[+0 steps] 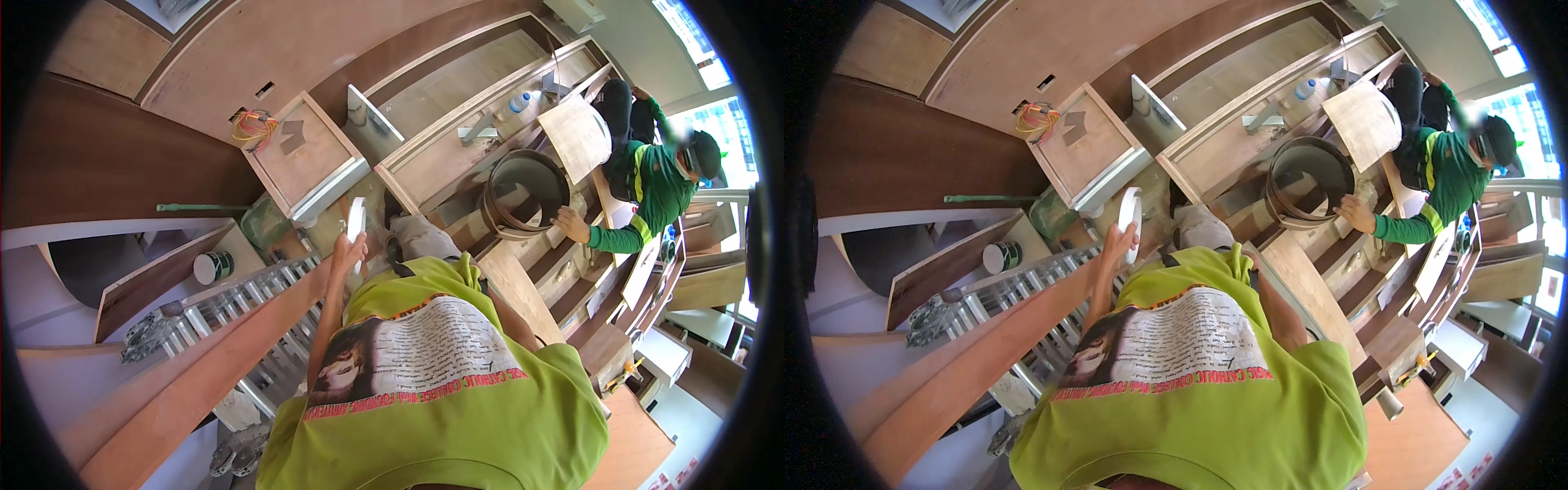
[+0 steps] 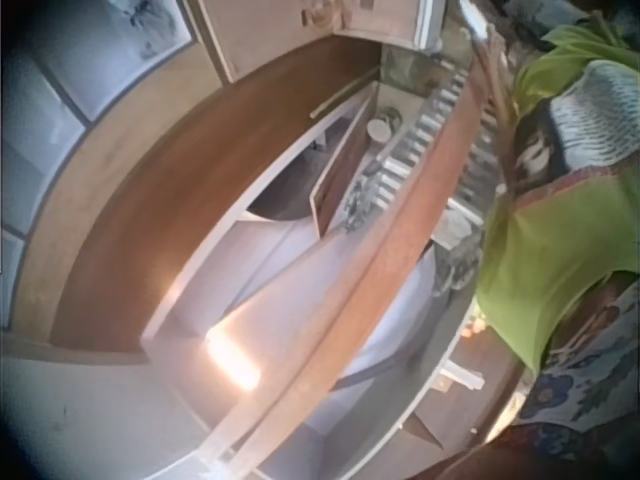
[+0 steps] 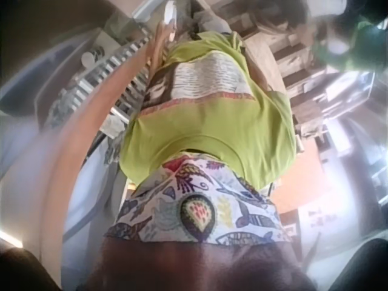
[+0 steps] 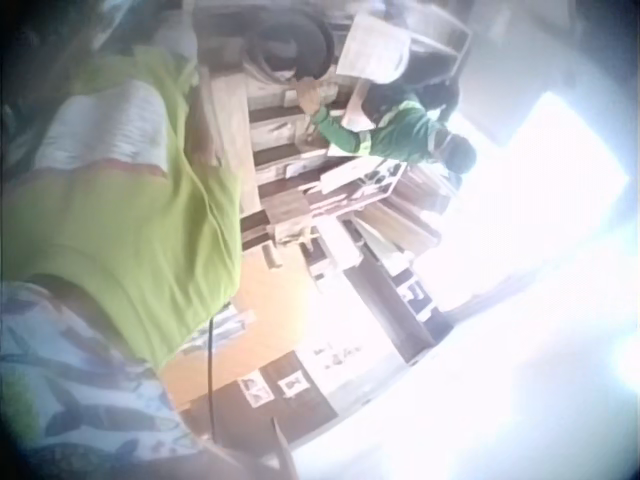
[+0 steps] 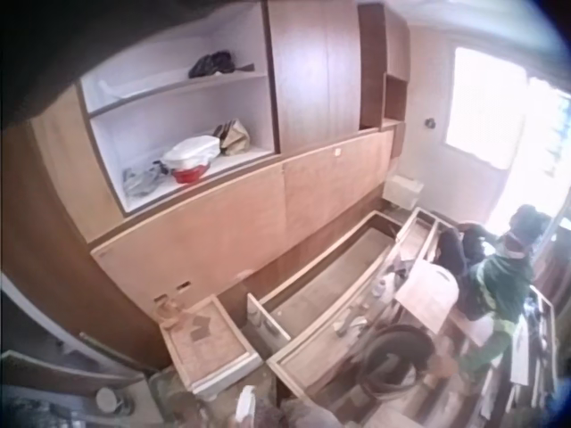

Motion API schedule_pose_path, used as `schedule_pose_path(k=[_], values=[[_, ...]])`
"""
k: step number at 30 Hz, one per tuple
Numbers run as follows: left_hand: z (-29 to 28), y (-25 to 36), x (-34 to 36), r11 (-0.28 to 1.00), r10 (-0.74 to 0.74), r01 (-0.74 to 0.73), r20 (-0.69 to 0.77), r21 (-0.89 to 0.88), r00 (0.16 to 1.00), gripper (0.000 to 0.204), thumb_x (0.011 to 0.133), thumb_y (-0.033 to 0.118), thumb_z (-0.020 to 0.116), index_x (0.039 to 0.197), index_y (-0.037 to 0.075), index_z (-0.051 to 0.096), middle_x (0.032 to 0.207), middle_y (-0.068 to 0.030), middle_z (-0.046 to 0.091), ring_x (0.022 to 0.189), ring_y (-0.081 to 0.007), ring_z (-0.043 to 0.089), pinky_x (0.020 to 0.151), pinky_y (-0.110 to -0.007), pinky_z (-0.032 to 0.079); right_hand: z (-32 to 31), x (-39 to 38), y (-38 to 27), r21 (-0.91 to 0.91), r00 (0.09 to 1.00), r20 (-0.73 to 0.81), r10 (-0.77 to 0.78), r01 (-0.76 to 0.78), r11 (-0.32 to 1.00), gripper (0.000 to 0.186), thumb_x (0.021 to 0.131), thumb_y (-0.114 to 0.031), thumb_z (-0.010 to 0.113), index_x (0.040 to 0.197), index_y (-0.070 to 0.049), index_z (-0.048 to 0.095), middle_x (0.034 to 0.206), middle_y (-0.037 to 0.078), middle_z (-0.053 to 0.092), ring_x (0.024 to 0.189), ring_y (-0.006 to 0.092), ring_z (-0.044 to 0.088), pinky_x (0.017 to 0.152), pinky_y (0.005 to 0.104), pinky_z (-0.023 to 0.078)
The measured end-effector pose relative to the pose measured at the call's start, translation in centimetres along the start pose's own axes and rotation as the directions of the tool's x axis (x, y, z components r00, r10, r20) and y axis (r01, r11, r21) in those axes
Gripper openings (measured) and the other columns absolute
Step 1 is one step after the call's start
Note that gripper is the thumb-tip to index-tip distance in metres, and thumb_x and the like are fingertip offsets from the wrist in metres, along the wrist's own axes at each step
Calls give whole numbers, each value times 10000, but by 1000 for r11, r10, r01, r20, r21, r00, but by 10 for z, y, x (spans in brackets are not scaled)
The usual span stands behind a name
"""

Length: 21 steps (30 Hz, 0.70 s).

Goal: The person installs white trim pieces and wooden panels onto a curved wooden cabinet structure. They handle various wooden components, aligning and fitting them into place while another person works nearby.

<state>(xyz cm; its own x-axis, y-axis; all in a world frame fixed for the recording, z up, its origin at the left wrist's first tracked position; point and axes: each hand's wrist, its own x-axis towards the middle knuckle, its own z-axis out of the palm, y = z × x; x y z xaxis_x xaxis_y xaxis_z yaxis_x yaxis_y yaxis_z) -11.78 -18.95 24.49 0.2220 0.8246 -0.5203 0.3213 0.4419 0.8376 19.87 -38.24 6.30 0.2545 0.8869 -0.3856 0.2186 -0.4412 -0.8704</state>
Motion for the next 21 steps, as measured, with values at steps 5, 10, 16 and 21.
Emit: schedule_pose_path(k=[5, 10, 16, 21], values=[[-14, 9, 14, 999, -27, 23, -170, -29, 985, 323, 861, 292, 544, 717, 3, 546, 505, -29, 519, 406, -100, 468, 396, -259, 375, 0, 0, 3, 85, 999, -34, -40, 43, 995, 181, 744, -195, 568, 841, -61, 640, 867, 104, 639, 817, 281, 596, 721, 343, 491], [-36, 10, 40, 998, -48, 57, -327, 19, 944, 329, 835, 327, 588, 712, 26, 543, 530, 2, 478, 439, -103, 461, 414, -263, 389, 1, 21, 7, 61, 997, 17, -73, 72, 996, 170, 743, -198, 566, 827, -69, 639, 860, 102, 636, 813, 277, 595, 718, 346, 491], [-25, 9, 86, 996, -61, 76, -310, 37, 949, 320, 810, 295, 642, 805, -16, 568, 598, -33, 542, 487, -101, 507, 443, -252, 425, -49, 43, 79, -299, 998, 51, -46, 59, 952, 269, 746, -185, 534, 956, -58, 644, 781, 137, 634, 780, 245, 609, 717, 319, 479], [-75, 13, 119, 965, 1, 104, -402, 239, 916, 355, 822, 264, 612, 929, -69, 555, 692, -126, 596, 581, -209, 578, 535, -322, 468, 8, 72, -23, -76, 973, -114, 202, -212, 974, 279, 771, -179, 519, 945, 18, 616, 855, 154, 614, 791, 264, 577, 729, 334, 465]])
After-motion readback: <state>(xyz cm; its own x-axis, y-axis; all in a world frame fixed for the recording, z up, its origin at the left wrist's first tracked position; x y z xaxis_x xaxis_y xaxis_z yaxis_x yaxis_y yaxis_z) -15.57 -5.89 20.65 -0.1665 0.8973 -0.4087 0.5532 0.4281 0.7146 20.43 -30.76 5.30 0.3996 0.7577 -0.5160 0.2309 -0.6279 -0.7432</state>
